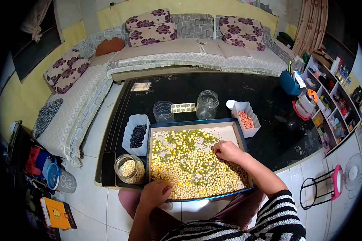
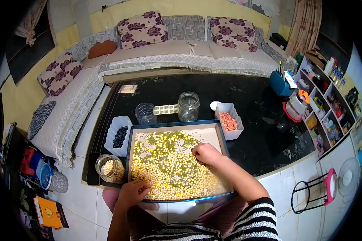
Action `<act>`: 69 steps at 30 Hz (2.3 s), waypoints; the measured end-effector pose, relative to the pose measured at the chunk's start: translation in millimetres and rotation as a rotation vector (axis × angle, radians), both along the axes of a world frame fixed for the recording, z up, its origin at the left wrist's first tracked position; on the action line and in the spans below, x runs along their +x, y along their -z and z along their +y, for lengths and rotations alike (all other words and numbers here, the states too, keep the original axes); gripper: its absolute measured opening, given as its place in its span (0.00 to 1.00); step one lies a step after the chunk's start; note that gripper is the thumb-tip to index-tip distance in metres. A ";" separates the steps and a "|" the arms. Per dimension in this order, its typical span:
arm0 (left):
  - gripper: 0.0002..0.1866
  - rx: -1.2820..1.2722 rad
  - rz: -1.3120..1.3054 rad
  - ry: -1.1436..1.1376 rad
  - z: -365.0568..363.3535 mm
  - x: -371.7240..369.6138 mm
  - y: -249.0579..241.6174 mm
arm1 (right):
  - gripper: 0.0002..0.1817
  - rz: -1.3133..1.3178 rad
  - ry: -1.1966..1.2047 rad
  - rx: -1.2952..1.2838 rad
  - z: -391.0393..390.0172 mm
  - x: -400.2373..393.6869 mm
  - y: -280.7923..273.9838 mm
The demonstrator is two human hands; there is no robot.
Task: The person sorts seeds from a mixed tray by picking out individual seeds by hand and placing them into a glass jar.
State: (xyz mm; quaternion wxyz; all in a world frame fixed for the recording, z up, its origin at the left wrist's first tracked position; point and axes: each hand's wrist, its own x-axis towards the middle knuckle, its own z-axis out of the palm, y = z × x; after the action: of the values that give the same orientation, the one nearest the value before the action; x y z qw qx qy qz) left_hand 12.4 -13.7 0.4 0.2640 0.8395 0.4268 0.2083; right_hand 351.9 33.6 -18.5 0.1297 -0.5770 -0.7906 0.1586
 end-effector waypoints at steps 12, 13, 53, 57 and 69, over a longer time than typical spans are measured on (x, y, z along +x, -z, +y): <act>0.05 0.055 -0.035 0.016 0.7 -0.8 3.7 | 0.08 0.041 0.212 0.034 0.4 8.3 2.8; 0.05 0.051 -0.030 0.015 1.0 -1.0 4.4 | 0.08 0.042 0.212 0.034 0.3 7.4 3.7; 0.07 -0.039 -0.048 0.013 1.5 -0.9 3.8 | 0.07 0.217 -0.032 0.155 22.8 -85.1 -44.5; 0.07 -0.039 -0.022 0.008 1.8 -1.0 6.5 | 0.08 0.135 0.188 0.102 17.6 -18.6 -17.5; 0.06 -0.034 0.030 0.000 1.6 -1.0 4.0 | 0.05 0.001 0.024 0.122 29.3 -17.8 12.1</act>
State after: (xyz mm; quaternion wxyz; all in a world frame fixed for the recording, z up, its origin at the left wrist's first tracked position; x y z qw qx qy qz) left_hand 11.4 -12.1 -3.6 0.2719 0.8380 0.4341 0.1883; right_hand 334.1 62.8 -30.6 0.1670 -0.5773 -0.7918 0.1087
